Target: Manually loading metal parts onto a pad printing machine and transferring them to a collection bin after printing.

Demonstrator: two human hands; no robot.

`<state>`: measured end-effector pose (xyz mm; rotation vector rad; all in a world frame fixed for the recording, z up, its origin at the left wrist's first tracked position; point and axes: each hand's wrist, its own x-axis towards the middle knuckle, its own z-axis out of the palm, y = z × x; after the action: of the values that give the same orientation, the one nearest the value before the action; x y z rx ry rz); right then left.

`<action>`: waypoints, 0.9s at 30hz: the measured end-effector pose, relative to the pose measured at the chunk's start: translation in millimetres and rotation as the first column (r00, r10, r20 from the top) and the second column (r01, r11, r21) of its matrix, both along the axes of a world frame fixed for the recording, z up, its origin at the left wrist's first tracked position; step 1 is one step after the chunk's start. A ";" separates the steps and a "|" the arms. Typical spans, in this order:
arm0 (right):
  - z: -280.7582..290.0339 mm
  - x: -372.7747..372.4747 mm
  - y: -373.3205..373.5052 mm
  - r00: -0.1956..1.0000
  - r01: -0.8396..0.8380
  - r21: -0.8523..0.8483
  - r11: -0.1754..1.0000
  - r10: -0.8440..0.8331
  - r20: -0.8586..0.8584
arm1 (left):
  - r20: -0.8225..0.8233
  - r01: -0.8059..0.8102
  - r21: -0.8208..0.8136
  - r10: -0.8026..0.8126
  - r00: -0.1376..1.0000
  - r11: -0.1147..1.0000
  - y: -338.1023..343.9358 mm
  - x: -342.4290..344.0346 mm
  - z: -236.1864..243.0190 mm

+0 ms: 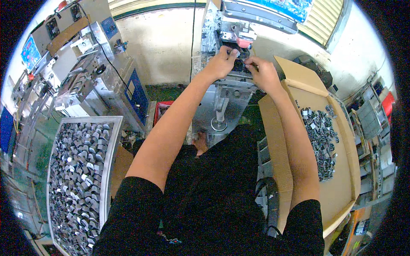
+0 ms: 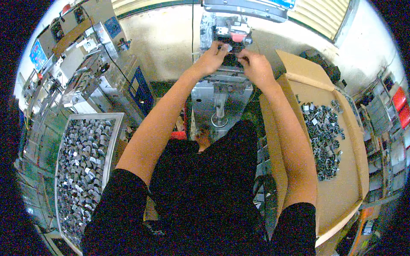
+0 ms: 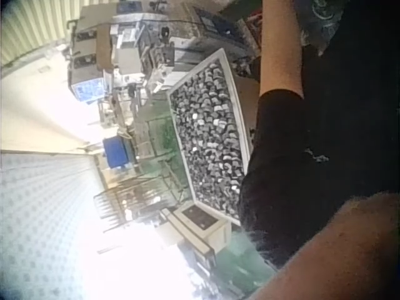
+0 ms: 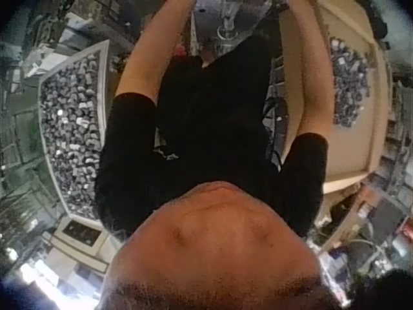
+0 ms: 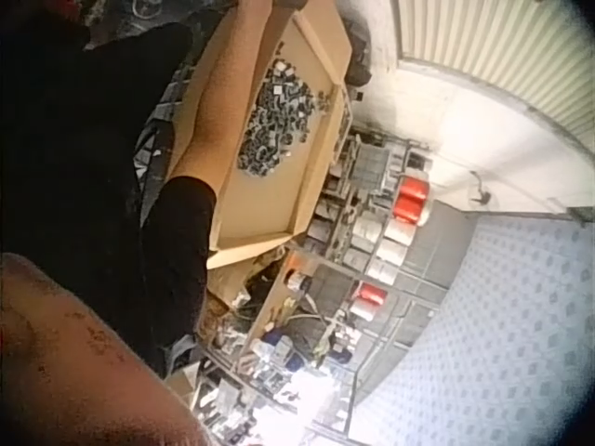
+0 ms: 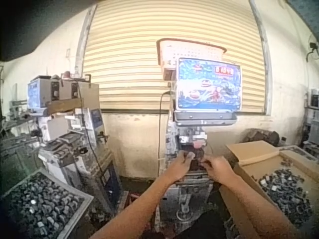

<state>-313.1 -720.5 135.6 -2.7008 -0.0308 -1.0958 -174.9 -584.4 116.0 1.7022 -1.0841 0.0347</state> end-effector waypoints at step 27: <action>-79.5 -35.0 83.7 0.911 0.378 -0.278 0.883 -0.302 0.282 | 0.137 -0.918 0.146 0.911 0.389 0.369 602.0 74.4 -67.9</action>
<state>-348.1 -636.9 56.1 -2.9242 0.2619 -1.6401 -100.5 17.6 48.0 2.3125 0.0209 0.7060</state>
